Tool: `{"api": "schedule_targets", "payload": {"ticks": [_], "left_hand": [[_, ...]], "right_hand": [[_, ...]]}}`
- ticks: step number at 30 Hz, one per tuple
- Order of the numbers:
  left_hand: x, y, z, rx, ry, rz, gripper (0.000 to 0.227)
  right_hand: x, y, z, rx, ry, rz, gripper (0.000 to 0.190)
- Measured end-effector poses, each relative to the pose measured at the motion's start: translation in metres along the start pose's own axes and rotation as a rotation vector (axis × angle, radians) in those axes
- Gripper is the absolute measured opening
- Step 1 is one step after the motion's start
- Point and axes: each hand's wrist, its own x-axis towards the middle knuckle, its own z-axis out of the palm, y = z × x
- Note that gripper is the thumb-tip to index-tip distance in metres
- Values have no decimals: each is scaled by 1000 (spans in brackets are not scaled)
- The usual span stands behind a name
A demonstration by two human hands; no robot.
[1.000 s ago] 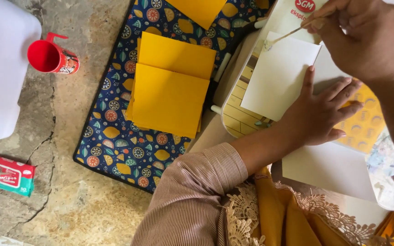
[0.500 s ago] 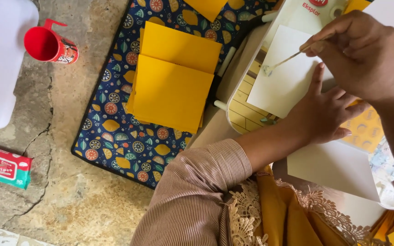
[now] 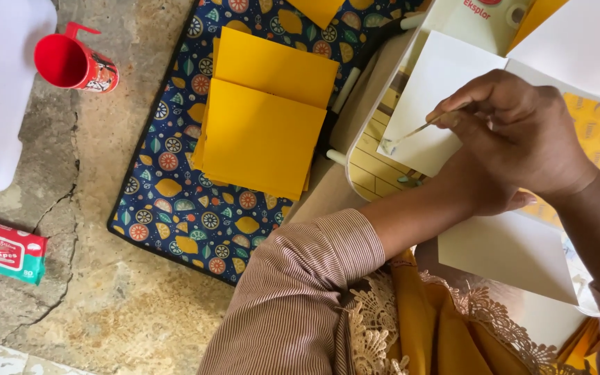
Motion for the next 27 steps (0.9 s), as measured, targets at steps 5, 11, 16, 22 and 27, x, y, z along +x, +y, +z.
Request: {"api": "schedule_targets", "payload": {"ticks": [5,11,16,22,27], "left_hand": [[-7,-1,3,-235,108,-60,80],[-9,1,-12,-219,161,16,78],[-9,3,-11,-162,155,109,71],[-5,-2,4,96,104,187,54],[7,18,-35,657,-113,200,82]], "right_hand": [[-1,-5,5,22,-6,12,14],[3,-2,4,-34,-41,-86,18],[18,-10,1,-207,-36,-213,16],[29,3,-10,-402,48,-275,19],[32,24,-24,-517,142,-320,19]]}}
